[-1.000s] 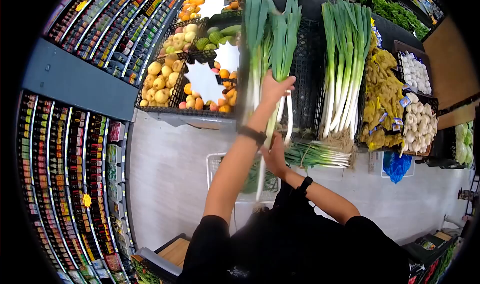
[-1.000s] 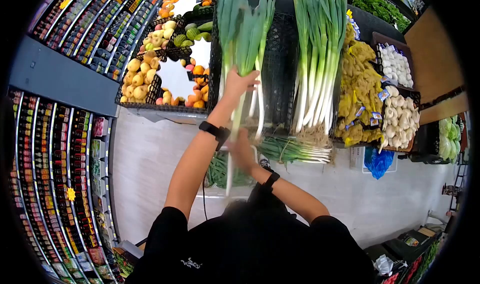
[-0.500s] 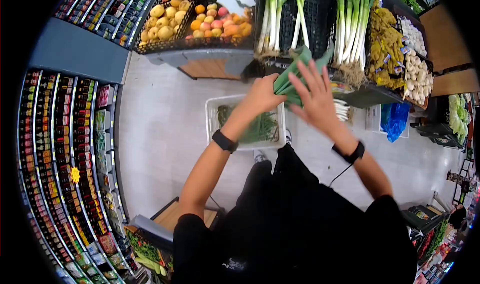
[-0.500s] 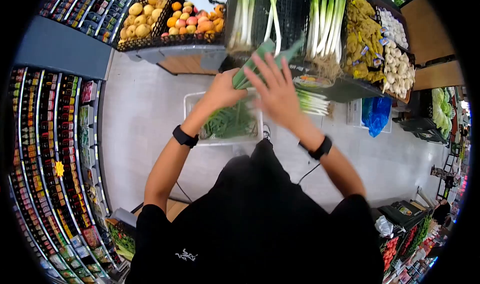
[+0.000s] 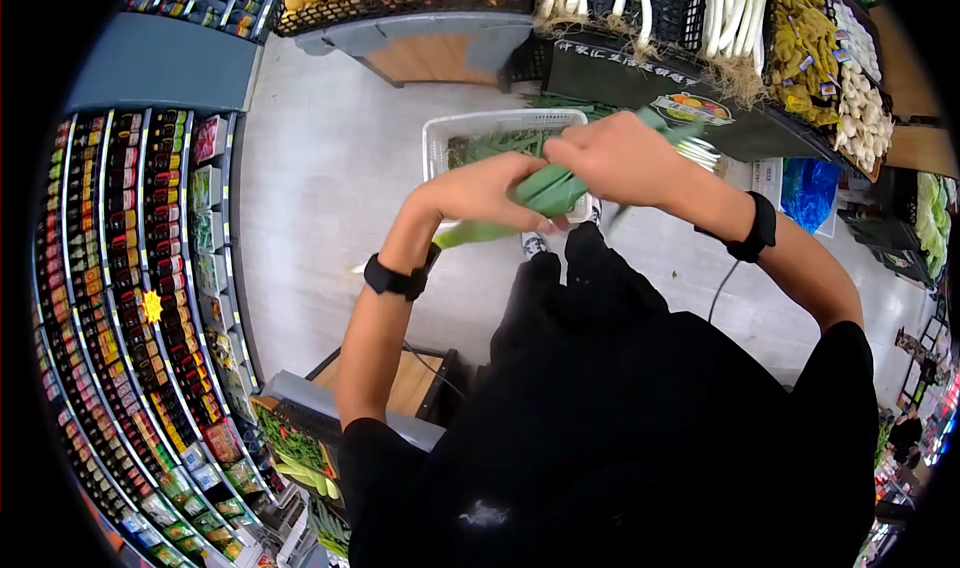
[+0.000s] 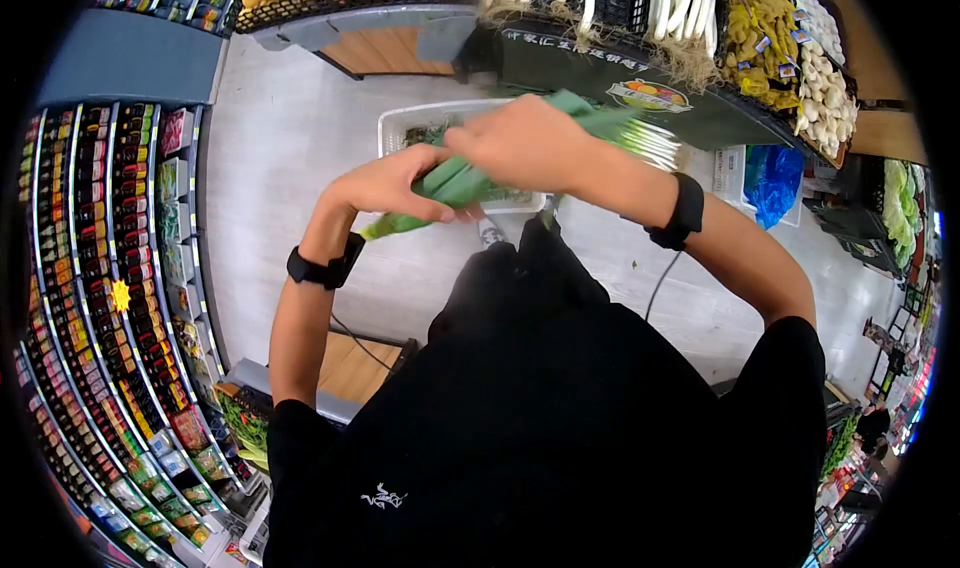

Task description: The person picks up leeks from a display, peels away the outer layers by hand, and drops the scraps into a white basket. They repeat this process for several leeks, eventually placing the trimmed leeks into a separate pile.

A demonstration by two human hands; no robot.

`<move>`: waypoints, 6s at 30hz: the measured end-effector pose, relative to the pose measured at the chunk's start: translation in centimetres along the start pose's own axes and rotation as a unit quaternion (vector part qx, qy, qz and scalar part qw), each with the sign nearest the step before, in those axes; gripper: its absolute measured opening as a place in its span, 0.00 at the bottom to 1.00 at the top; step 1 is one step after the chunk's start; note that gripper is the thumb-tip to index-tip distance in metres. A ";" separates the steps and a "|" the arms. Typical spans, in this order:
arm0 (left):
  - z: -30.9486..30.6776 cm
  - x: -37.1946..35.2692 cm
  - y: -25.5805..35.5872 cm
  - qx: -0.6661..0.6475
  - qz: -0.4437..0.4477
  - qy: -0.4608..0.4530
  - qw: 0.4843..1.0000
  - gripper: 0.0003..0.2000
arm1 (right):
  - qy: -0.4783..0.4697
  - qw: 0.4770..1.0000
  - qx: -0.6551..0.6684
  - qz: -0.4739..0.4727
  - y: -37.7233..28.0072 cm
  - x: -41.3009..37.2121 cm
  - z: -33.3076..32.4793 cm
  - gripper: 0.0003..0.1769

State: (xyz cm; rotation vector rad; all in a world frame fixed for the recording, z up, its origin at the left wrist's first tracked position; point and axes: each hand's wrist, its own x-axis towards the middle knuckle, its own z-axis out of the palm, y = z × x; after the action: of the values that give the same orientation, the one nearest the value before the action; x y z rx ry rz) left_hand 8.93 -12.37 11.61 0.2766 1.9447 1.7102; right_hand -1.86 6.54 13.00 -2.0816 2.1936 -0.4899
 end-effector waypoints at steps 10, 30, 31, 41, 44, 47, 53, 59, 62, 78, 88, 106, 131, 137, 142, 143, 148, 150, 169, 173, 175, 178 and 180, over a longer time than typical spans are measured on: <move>2.5 -1.2 -2.7 -0.252 0.015 0.080 0.964 0.19 | 0.017 0.987 -0.136 -0.083 -0.9 3.8 0.9 0.10; 3.2 -13.9 -4.2 0.218 0.212 0.334 0.892 0.17 | -0.031 0.995 0.079 0.052 -1.0 4.8 -6.8 0.14; 2.8 -14.5 -4.4 0.140 0.195 0.344 0.908 0.17 | 0.129 0.976 0.095 0.145 -1.5 4.6 -4.6 0.17; 0.9 -15.8 1.0 -0.010 0.170 0.423 0.890 0.22 | -0.001 0.981 0.033 0.193 1.2 6.6 24.2 0.47; 0.1 -14.6 3.1 -0.091 0.254 0.400 0.876 0.21 | 0.009 0.960 0.240 0.144 -0.4 5.3 23.3 0.59; -1.3 -12.1 6.3 -0.151 0.345 0.319 0.870 0.20 | 0.036 0.940 0.333 0.065 -4.0 4.0 16.0 0.57; -4.3 -5.3 14.1 -0.232 0.377 0.216 0.870 0.18 | 0.060 0.881 0.403 0.240 -0.7 -1.7 11.1 0.26; -6.6 9.0 18.2 -0.282 0.405 0.229 0.839 0.30 | 0.321 0.817 0.287 0.383 5.4 -11.8 6.6 0.16; -8.4 17.3 16.5 -0.274 0.390 0.260 0.840 0.31 | 0.402 0.779 0.224 0.426 12.4 -14.4 2.0 0.15; -13.3 49.9 -12.7 0.204 -0.068 0.450 0.867 0.24 | 0.430 0.703 0.049 0.564 56.1 -11.7 -3.4 0.20; -9.7 47.8 -7.7 0.102 -0.078 0.461 0.878 0.22 | 0.484 0.640 0.346 0.487 48.0 -9.9 -4.2 0.15; 5.0 10.4 -9.1 -0.003 -0.155 0.363 0.919 0.10 | 0.275 0.192 0.922 0.193 40.9 3.9 4.1 0.13; 0.4 -0.3 -4.3 0.037 0.097 0.353 0.930 0.15 | 0.308 0.433 0.829 0.171 0.7 9.0 -3.1 0.20; 2.0 -0.4 -1.5 -0.002 0.123 0.348 0.929 0.14 | 0.313 0.407 0.848 0.133 -2.4 9.5 -2.3 0.23; 2.5 -1.4 -2.6 0.049 0.126 0.473 0.871 0.11 | 0.304 0.488 0.765 0.290 -3.5 8.0 -1.6 0.15; 2.2 -1.9 -2.7 0.046 0.124 0.478 0.868 0.11 | 0.308 0.521 0.712 0.355 -3.3 6.9 -1.6 0.17; 1.0 -3.1 -3.0 0.154 0.051 0.518 0.840 0.13 | -0.152 0.936 0.136 0.287 -6.3 -0.9 -5.6 0.35; 1.0 -2.2 -3.0 0.227 0.000 0.497 0.838 0.13 | -0.075 0.967 0.094 0.226 -9.5 0.4 -5.0 0.36; 1.9 -7.8 -2.3 0.377 0.051 0.192 0.905 0.08 | -0.267 0.952 0.051 -0.142 -1.7 5.2 0.0 0.15; 1.4 -8.9 -0.9 0.343 0.108 0.292 0.886 0.04 | -0.157 0.967 0.178 -0.093 -1.2 5.7 0.5 0.11; 1.6 -9.8 0.2 0.329 0.127 0.307 0.884 0.03 | -0.022 0.995 0.096 -0.032 0.8 6.8 4.0 0.11; 2.2 -10.0 3.1 0.230 0.161 0.391 0.877 0.06 | -0.104 0.994 0.031 0.021 2.8 6.2 10.5 0.47; 2.3 -8.9 5.0 0.196 0.233 0.424 0.853 0.11 | -0.166 0.977 0.134 0.006 3.8 3.7 15.1 0.74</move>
State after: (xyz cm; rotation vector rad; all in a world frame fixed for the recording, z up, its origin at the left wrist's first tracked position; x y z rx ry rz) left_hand 16.69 -13.81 18.52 0.1447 3.1054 1.8929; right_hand -1.61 0.38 -1.80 -1.8535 1.8390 -0.3788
